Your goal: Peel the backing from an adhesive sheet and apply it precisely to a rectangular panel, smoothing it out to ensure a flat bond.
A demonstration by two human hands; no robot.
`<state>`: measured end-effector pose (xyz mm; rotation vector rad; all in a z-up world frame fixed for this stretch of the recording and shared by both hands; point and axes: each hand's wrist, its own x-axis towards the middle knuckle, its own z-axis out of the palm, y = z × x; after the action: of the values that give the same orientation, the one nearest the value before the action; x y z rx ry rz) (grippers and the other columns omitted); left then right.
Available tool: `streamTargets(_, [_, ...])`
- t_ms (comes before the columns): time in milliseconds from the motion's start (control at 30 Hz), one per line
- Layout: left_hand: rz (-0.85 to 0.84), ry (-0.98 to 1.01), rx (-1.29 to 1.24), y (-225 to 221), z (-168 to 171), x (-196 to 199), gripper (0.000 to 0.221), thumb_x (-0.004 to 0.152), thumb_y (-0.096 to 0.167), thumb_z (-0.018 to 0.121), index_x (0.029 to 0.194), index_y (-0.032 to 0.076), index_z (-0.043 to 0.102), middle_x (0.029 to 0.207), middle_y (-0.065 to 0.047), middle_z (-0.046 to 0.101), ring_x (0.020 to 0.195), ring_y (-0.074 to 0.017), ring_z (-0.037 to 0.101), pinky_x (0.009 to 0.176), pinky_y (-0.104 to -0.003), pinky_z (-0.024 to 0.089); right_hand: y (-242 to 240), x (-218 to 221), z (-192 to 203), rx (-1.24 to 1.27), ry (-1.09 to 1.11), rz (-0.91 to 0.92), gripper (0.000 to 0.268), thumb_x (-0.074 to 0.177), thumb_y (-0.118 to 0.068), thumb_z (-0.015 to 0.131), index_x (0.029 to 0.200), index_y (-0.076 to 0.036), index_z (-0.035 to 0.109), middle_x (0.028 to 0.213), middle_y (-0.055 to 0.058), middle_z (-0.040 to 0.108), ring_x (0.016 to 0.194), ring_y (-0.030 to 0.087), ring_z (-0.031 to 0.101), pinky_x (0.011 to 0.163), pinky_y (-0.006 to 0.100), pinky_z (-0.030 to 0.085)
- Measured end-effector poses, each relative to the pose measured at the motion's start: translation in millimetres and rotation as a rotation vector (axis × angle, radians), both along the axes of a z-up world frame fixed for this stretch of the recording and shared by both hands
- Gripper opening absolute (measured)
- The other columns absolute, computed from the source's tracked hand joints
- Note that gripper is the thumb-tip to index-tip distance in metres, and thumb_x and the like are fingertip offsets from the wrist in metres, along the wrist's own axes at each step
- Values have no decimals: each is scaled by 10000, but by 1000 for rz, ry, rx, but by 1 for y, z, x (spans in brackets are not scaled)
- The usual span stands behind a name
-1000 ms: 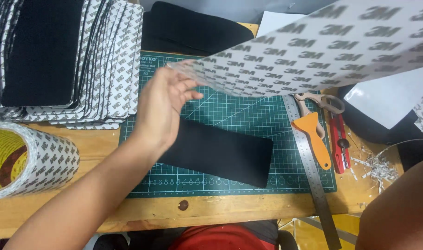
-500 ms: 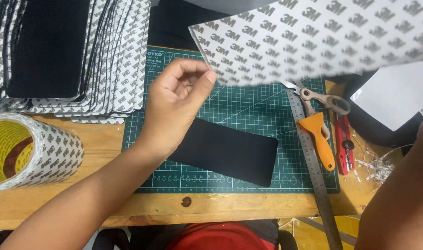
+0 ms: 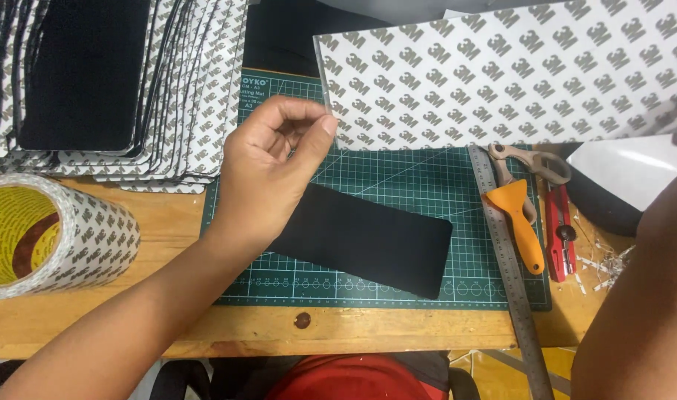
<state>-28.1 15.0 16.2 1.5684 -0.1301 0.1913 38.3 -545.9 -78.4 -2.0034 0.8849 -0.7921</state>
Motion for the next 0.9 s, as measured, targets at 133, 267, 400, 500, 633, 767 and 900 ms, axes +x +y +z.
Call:
streamTargets(133, [3, -42, 0, 3, -7, 0, 105, 1016, 149, 674, 1086, 72, 676, 1033, -22, 701, 978, -108, 675, 933, -230, 589, 96, -35, 48, -51, -59, 255, 403, 1108, -507, 661, 878, -246, 456, 1071, -145, 508, 1033, 81, 452, 983, 313, 332])
streamTargets(267, [25, -4, 6, 7, -9, -1, 122, 1010, 162, 682, 1098, 77, 680, 1025, -18, 713, 957, -94, 674, 901, -219, 580, 188, -71, 97, -206, -143, 425, 312, 1314, -341, 611, 1081, -152, 523, 1079, -49, 497, 1000, 86, 480, 950, 289, 396])
streamTargets(400, [36, 49, 47, 11, -6, -3, 161, 999, 194, 678, 1116, 83, 678, 1033, -18, 713, 955, -101, 677, 883, -219, 585, 202, -83, 104, -279, -170, 612, 203, 1295, -269, 535, 1353, -75, 536, 1283, 40, 518, 1116, 155, 507, 965, 299, 419])
streamTargets(500, [53, 64, 33, 15, -4, -5, 144, 985, 156, 696, 1109, 85, 671, 1047, -23, 714, 965, -102, 675, 899, -215, 579, 205, -90, 95, -161, -157, 580, 254, 1266, -337, 564, 1388, -115, 554, 1198, 5, 522, 1017, 108, 482, 988, 263, 419])
streamTargets(633, [37, 97, 148, 29, 17, -15, 140, 990, 74, 674, 1124, 50, 644, 1052, -66, 683, 976, -153, 667, 881, -244, 589, 229, -107, 96, 116, -169, 518, 199, 1156, -292, 690, 1298, -199, 585, 1029, -41, 631, 837, 26, 567, 848, 171, 511])
streamTargets(767, [99, 80, 288, 47, 26, -25, 116, 1007, 65, 658, 1110, 59, 605, 1095, -77, 671, 981, -168, 655, 874, -269, 597, 261, -129, 107, 143, -97, 651, 104, 1137, -67, 681, 1153, -86, 580, 853, 68, 614, 731, 136, 610, 808, 248, 545])
streamTargets(900, [146, 29, 459, 64, 29, -39, 144, 1029, 21, 630, 1157, -8, 572, 1116, -129, 639, 1000, -214, 633, 886, -314, 582, 268, -145, 102, 357, 46, 806, 110, 978, -34, 668, 1081, -33, 630, 848, 113, 683, 687, 215, 676, 696, 336, 637])
